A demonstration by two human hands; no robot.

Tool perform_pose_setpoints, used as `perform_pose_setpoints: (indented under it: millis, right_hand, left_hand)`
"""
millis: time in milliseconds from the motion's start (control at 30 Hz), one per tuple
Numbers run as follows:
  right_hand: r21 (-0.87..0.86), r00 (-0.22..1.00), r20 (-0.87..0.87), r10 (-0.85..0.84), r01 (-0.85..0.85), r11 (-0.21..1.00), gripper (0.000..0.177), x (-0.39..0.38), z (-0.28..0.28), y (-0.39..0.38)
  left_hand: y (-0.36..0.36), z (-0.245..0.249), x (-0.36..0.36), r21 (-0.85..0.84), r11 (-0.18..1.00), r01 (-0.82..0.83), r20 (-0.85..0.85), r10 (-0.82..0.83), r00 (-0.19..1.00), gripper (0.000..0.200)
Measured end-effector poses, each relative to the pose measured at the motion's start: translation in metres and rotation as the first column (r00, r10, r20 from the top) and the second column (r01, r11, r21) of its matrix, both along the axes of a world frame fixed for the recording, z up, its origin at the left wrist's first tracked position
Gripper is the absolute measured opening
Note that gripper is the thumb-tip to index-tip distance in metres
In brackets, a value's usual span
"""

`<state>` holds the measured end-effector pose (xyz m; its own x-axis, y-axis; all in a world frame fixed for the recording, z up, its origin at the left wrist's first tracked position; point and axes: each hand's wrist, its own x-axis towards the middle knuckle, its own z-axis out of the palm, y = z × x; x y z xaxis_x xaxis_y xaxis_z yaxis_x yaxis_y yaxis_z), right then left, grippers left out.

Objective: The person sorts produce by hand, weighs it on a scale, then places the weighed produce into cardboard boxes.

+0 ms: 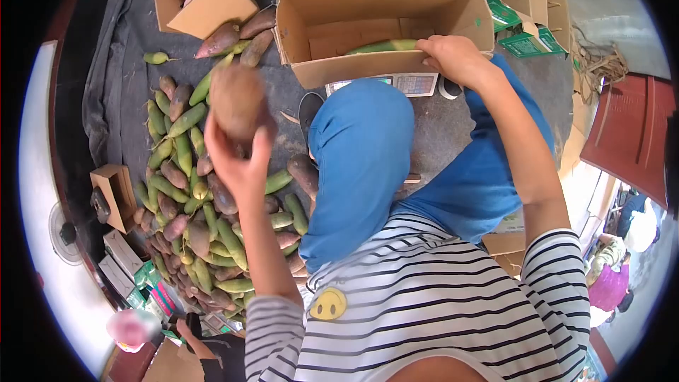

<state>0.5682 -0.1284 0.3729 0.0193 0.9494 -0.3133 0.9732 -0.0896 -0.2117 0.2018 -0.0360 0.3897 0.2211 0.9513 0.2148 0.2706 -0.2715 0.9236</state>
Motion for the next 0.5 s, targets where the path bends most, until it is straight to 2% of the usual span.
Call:
perform_pose_setpoints:
  millis: [67,100,167,200,233,267,300,333,400,433,467,500]
  right_hand:
    - [0.026,1.0,-0.01,0.006,-0.006,1.0,0.024,-0.001,-0.001,-0.001]
    - [0.037,1.0,-0.016,0.013,-0.012,0.999,0.023,-0.001,-0.001,-0.001]
    - [0.067,1.0,-0.004,0.024,-0.024,0.997,0.021,0.001,-0.002,-0.002]
    - [0.085,1.0,0.01,0.027,-0.028,0.996,0.019,0.002,-0.003,-0.002]
    - [0.099,0.999,0.018,0.032,-0.034,0.995,0.017,0.003,-0.005,-0.001]
    - [0.119,0.998,0.038,0.051,-0.055,0.991,0.017,0.005,-0.007,-0.001]
    - [0.114,1.0,0.013,0.027,-0.029,0.993,0.017,0.002,-0.002,-0.001]
    - [0.137,0.999,0.008,0.04,-0.041,0.99,0.016,0.003,-0.005,-0.003]
    - [0.15,0.999,0.003,0.041,-0.041,0.988,0.015,0.007,-0.007,-0.001]
    - [0.13,1.0,0.0,0.03,-0.03,0.991,0.014,0.005,-0.004,-0.002]
    - [0.108,1.0,-0.002,0.02,-0.019,0.994,0.014,0.003,-0.001,-0.003]
    - [0.104,1.0,-0.011,0.023,-0.022,0.994,0.014,0.004,0.002,-0.004]
  left_hand:
    - [0.025,0.02,0.06,0.247,0.964,0.098,-0.032,-0.093,0.995,0.069]
    - [0.032,0.037,0.091,0.241,0.954,0.178,-0.061,-0.169,0.984,0.064]
    - [0.056,0.019,0.138,0.389,0.867,0.311,-0.174,-0.262,0.949,0.056]
    - [0.062,0.013,0.156,0.372,0.829,0.418,-0.263,-0.338,0.904,0.063]
    - [0.066,0.002,0.171,0.347,0.813,0.468,-0.324,-0.364,0.873,0.057]
    - [0.06,0.021,0.173,0.208,0.775,0.597,-0.311,-0.526,0.791,0.049]
    - [0.068,0.007,0.177,0.168,0.736,0.656,-0.408,-0.554,0.726,0.064]
    - [0.068,-0.007,0.169,0.239,0.743,0.625,-0.415,-0.504,0.757,0.063]
    - [0.073,0.004,0.15,0.343,0.748,0.568,-0.375,-0.445,0.813,0.067]
    - [0.071,0.014,0.131,0.245,0.852,0.463,-0.361,-0.363,0.859,0.067]
    - [0.078,-0.003,0.109,0.329,0.865,0.38,-0.263,-0.303,0.916,0.049]
    - [0.08,-0.019,0.079,0.287,0.921,0.262,-0.222,-0.202,0.954,0.042]
